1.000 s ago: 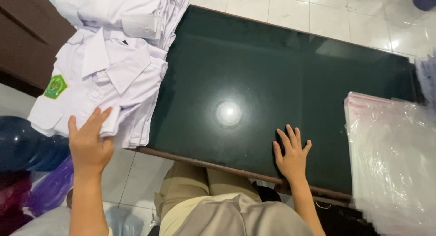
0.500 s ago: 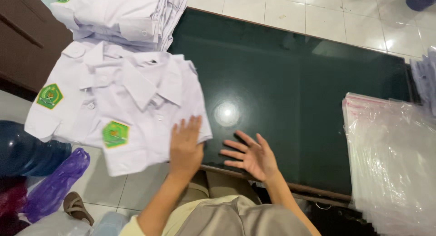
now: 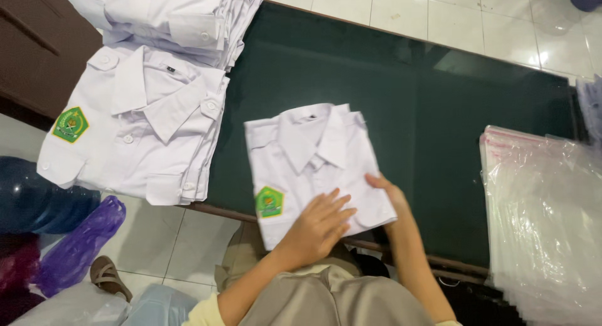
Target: The person picks up folded shirts from a stack, places each one into a clear plastic bag, and seals the bag by hand.
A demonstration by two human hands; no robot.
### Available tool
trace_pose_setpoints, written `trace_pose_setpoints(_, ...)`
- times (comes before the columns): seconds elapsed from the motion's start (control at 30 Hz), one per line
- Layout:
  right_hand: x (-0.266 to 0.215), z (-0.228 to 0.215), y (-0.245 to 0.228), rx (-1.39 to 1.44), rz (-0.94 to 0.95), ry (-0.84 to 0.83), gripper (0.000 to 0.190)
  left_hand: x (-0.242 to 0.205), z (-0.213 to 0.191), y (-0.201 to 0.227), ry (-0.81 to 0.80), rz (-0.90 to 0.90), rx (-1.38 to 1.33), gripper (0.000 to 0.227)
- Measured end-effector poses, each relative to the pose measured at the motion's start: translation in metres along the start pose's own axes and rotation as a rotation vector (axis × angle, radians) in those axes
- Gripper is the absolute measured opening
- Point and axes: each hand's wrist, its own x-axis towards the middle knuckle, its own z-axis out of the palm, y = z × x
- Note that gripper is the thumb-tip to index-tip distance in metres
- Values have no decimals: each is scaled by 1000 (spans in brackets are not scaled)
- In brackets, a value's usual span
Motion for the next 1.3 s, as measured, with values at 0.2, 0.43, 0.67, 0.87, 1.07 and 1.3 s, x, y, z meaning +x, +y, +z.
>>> trace_pose_setpoints(0.2, -9, -43, -46, -251, -266, 133, 52, -10, -9, -37, 217, -608, 119, 22)
trace_pose_setpoints(0.43, -56, -56, -49, -1249, -564, 642, 20, -7, -22, -25, -34, -979, 122, 43)
trace_pose_setpoints(0.67, -57, -49, -8, -1349, -831, 758, 32, 0, -18, -32, -147, -1151, 254, 46)
trace_pose_setpoints(0.87, -71, -12, -7, -1415, -910, 766, 41, 14, -27, -19, -103, -1074, 261, 40)
trace_pose_setpoints(1.07, -61, -8, -8, -1428, -1076, 674, 35, 9, -27, -24, -59, -877, 270, 29)
trace_pose_setpoints(1.3, -46, -38, -11, -1372, -799, 629, 21, -15, -38, -38, -242, -992, 153, 31)
